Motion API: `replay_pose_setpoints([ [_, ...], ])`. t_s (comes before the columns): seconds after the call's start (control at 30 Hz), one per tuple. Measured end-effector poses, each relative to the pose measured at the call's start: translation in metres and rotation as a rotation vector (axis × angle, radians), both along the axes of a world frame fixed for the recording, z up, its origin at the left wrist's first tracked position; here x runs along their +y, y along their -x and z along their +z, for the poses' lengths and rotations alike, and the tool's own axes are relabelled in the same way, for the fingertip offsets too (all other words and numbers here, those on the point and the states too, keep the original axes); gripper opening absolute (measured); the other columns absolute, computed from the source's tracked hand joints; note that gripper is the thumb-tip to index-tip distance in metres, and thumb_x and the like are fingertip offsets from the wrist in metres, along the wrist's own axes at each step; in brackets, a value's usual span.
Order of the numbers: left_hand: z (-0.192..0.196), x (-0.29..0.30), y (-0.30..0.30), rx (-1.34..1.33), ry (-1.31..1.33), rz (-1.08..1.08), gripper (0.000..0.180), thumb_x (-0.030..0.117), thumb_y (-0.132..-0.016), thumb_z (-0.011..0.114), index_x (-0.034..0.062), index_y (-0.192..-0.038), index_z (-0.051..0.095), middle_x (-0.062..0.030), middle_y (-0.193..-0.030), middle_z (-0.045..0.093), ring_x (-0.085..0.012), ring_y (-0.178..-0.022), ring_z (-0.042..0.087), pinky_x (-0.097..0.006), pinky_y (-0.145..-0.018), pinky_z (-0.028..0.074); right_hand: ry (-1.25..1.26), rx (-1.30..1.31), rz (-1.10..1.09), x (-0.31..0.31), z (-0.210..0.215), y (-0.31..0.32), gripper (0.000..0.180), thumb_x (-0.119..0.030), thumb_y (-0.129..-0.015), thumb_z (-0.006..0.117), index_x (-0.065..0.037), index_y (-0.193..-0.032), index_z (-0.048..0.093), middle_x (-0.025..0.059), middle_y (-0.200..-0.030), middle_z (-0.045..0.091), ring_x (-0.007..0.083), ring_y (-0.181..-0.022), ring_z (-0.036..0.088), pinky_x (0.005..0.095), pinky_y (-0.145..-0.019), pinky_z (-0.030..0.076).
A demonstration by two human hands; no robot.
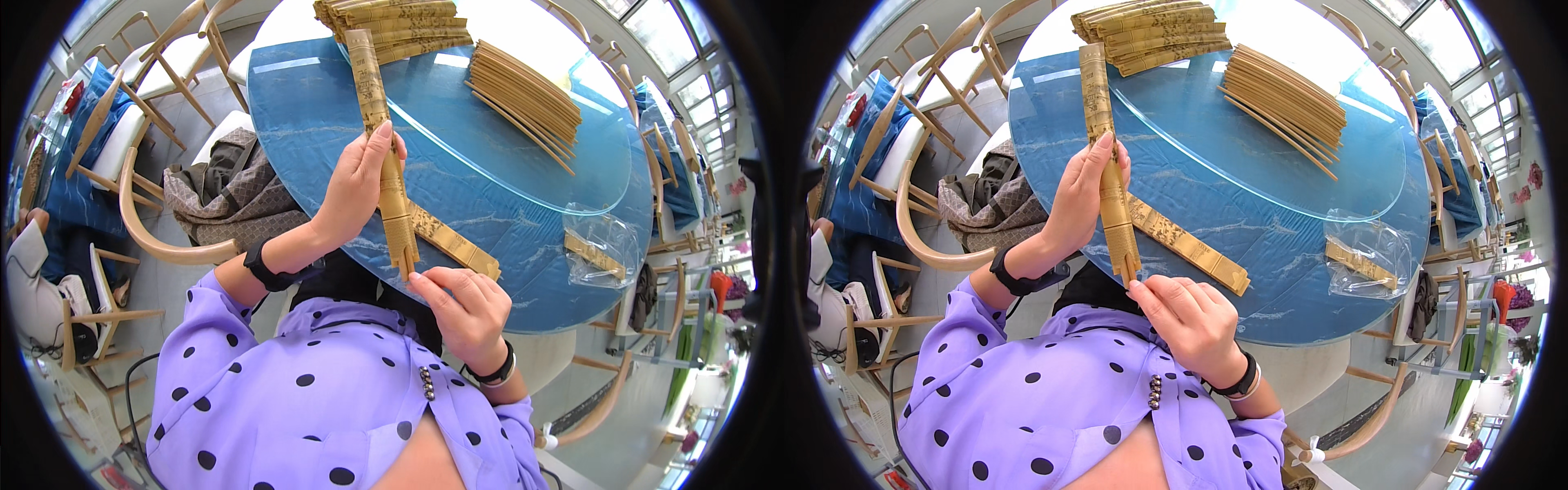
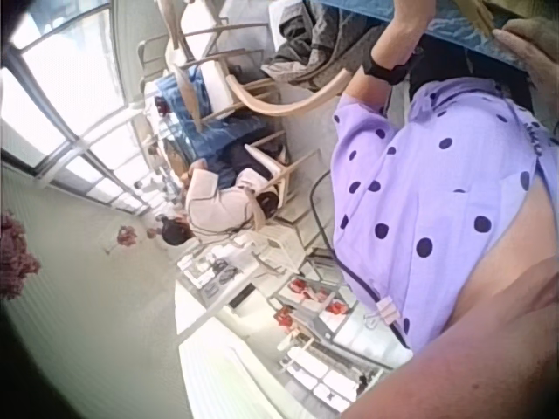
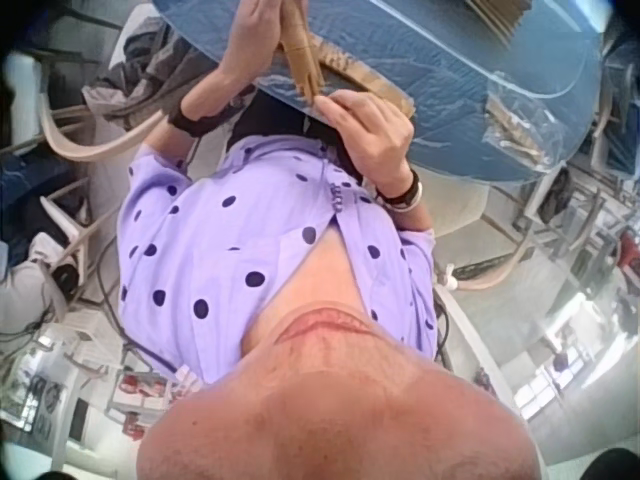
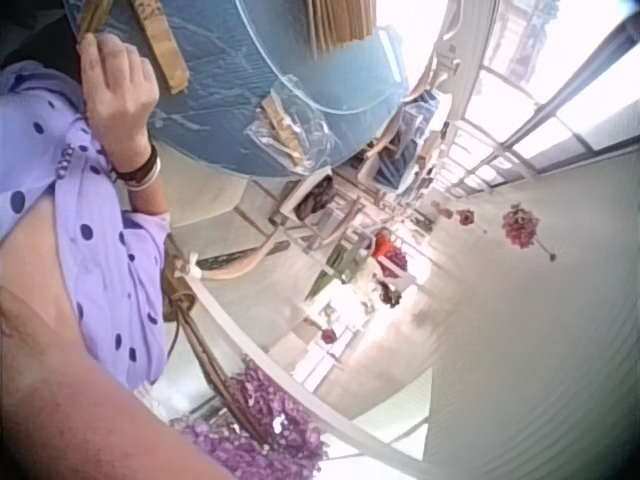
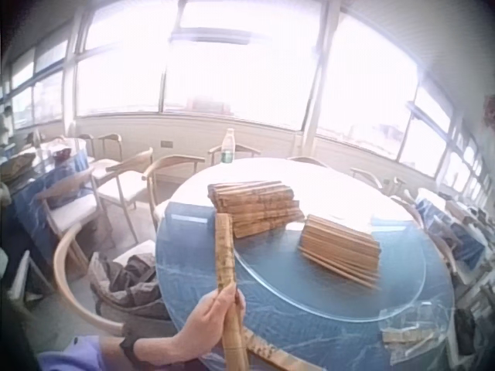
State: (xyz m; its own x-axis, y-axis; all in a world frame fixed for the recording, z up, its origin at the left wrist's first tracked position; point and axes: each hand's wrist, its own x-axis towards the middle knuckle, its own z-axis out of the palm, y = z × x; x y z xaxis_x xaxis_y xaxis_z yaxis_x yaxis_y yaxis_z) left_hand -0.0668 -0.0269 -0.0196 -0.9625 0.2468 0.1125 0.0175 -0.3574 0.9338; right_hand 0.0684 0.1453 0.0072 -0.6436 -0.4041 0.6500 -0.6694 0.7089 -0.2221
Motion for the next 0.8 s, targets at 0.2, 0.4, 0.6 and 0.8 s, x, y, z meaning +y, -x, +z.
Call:
replay_pose_setpoints([
  [0.2,-0.0009,0.0066,-0.0013,0.023,0.035,0.023,0.046,0.044,-0.113,0.040,0.0076,-0.091,0.059,0.0006,-0.076,0.053,-0.0070,-0.069,0.050,-0.024,-0.065,0.044,0.003,0.054,-0.002,-0.0076,0.0017,0.0033,0.026,-0.012,-0.070,0.087,-0.008,-0.094,0.076,0.0033,-0.084,0.069,0.0185,-0.068,0.067,0.0294,-0.054,0.049],
  [0.4,-0.0002,0.0074,-0.0066,0.046,0.059,-0.056,0.040,0.039,-0.113,0.042,0.0077,-0.094,0.056,0.0007,-0.081,0.055,-0.0074,-0.074,0.050,-0.024,-0.071,0.044,0.047,0.015,-0.006,-0.0025,0.0012,0.0073,0.022,-0.016,-0.075,0.084,-0.007,-0.093,0.075,0.0030,-0.086,0.068,0.0186,-0.074,0.068,0.0302,-0.058,0.049],
  [0.6,-0.0007,0.0080,-0.0063,0.038,0.081,-0.055,0.040,0.038,-0.113,0.041,0.0072,-0.093,0.057,0.0009,-0.081,0.054,-0.0072,-0.074,0.049,-0.024,-0.071,0.043,0.032,-0.019,0.001,-0.0035,0.0043,0.0111,0.020,-0.015,-0.076,0.082,-0.006,-0.093,0.074,0.0031,-0.088,0.069,0.0190,-0.075,0.068,0.0314,-0.059,0.050],
  [0.8,-0.0031,0.0093,-0.0072,0.088,0.135,-0.066,0.043,0.039,-0.114,0.040,0.0072,-0.092,0.058,0.0011,-0.078,0.054,-0.0070,-0.071,0.048,-0.024,-0.067,0.041,0.019,-0.072,0.002,-0.0010,0.0030,0.0102,0.022,-0.012,-0.075,0.079,-0.006,-0.095,0.075,0.0034,-0.091,0.070,0.0190,-0.075,0.069,0.0312,-0.062,0.051],
])
